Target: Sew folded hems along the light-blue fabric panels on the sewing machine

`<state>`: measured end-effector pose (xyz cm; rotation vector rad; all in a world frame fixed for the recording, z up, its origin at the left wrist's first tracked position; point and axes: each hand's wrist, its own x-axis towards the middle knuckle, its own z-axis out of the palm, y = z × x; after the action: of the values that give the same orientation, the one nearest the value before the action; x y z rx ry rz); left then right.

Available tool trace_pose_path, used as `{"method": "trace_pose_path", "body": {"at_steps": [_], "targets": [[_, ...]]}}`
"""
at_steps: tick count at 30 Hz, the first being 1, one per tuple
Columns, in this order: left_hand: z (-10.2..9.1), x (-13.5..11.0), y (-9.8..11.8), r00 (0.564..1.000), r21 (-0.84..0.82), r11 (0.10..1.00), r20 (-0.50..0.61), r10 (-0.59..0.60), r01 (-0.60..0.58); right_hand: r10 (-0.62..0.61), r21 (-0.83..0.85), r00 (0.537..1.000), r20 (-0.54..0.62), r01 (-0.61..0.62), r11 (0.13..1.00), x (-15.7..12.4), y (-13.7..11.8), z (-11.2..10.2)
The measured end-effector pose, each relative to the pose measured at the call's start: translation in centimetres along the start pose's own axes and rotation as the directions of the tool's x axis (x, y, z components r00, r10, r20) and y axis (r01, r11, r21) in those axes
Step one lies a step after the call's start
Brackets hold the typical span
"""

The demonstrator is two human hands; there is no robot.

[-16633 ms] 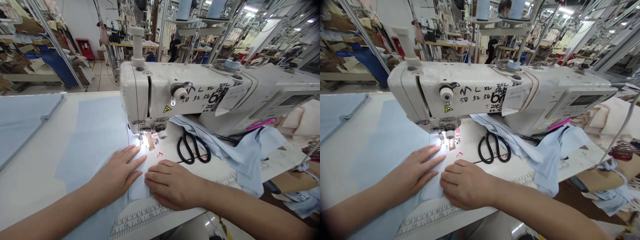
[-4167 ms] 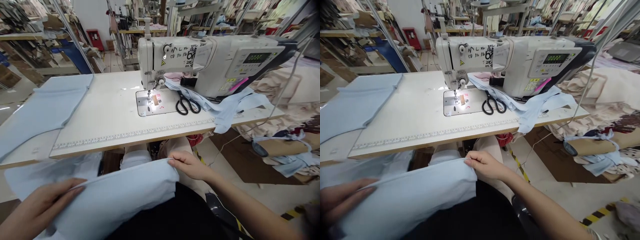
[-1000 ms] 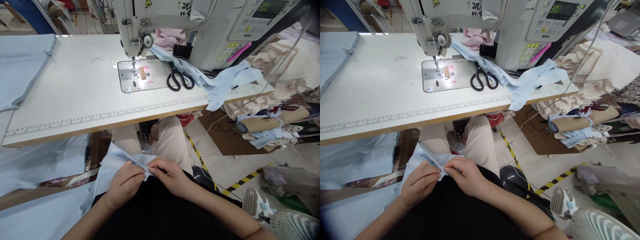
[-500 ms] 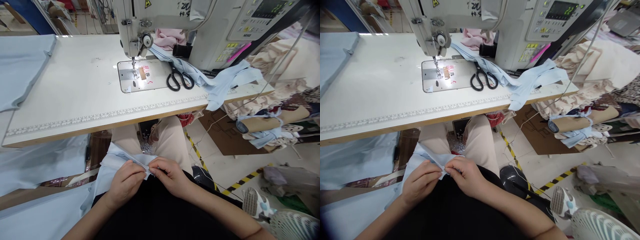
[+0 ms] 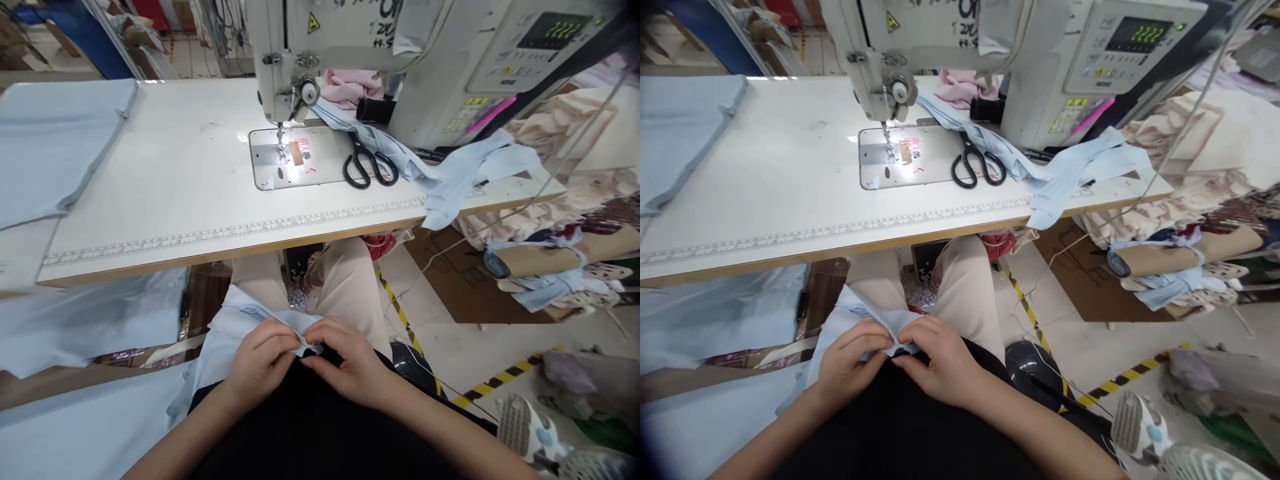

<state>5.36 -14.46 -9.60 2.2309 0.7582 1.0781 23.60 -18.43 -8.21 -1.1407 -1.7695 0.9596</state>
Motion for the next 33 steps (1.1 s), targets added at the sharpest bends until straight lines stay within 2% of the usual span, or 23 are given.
{"method": "trace_pose_path", "body": {"at_steps": [3,6,12,14,15,17,19,20,27,33], "targets": [[0.1,0.2,-0.2,0.986,-0.028,0.991,0.111,-0.126,0.130,0.030,0.044,0.999,-0.023,-0.029,0.999,0.1,0.4,-0.6],[-0.4,0.1,-1.5,0.942,0.021,0.974,0.247,-0.225,0.227,0.129,0.091,0.991,-0.040,-0.125,0.988,0.1,0.5,-2.2],[-2.8,-1.6,-5.3,0.851,0.196,0.902,0.304,-0.429,0.385,0.209,0.004,0.956,-0.205,-0.212,0.977,-1.5,1.5,-7.5],[-3.6,-2.4,-6.4,0.817,0.235,0.867,0.296,-0.494,0.439,0.294,0.014,0.904,-0.311,-0.305,0.952,-2.6,2.4,-9.2],[-4.1,-2.8,-6.8,0.801,0.249,0.850,0.291,-0.523,0.464,0.352,0.044,0.855,-0.381,-0.364,0.931,-3.2,2.9,-10.0],[-5.0,-3.5,-7.6,0.770,0.263,0.820,0.286,-0.570,0.509,0.477,0.156,0.727,-0.493,-0.466,0.871,-4.4,4.0,-11.2],[-6.0,-3.9,-8.3,0.742,0.262,0.794,0.287,-0.607,0.548,0.571,0.273,0.616,-0.543,-0.513,0.814,-5.4,5.2,-12.1],[-6.4,-4.1,-8.6,0.730,0.258,0.783,0.286,-0.621,0.566,0.606,0.316,0.581,-0.543,-0.527,0.789,-5.8,5.9,-12.3],[-8.6,-3.7,-10.6,0.678,0.197,0.724,0.257,-0.689,0.661,0.690,0.394,0.476,-0.544,-0.581,0.712,-6.7,10.1,-12.5],[-10.0,-1.5,-13.9,0.594,0.092,0.605,0.126,-0.795,0.791,0.718,0.370,0.473,-0.511,-0.633,0.680,-6.7,11.4,-12.5]]}}
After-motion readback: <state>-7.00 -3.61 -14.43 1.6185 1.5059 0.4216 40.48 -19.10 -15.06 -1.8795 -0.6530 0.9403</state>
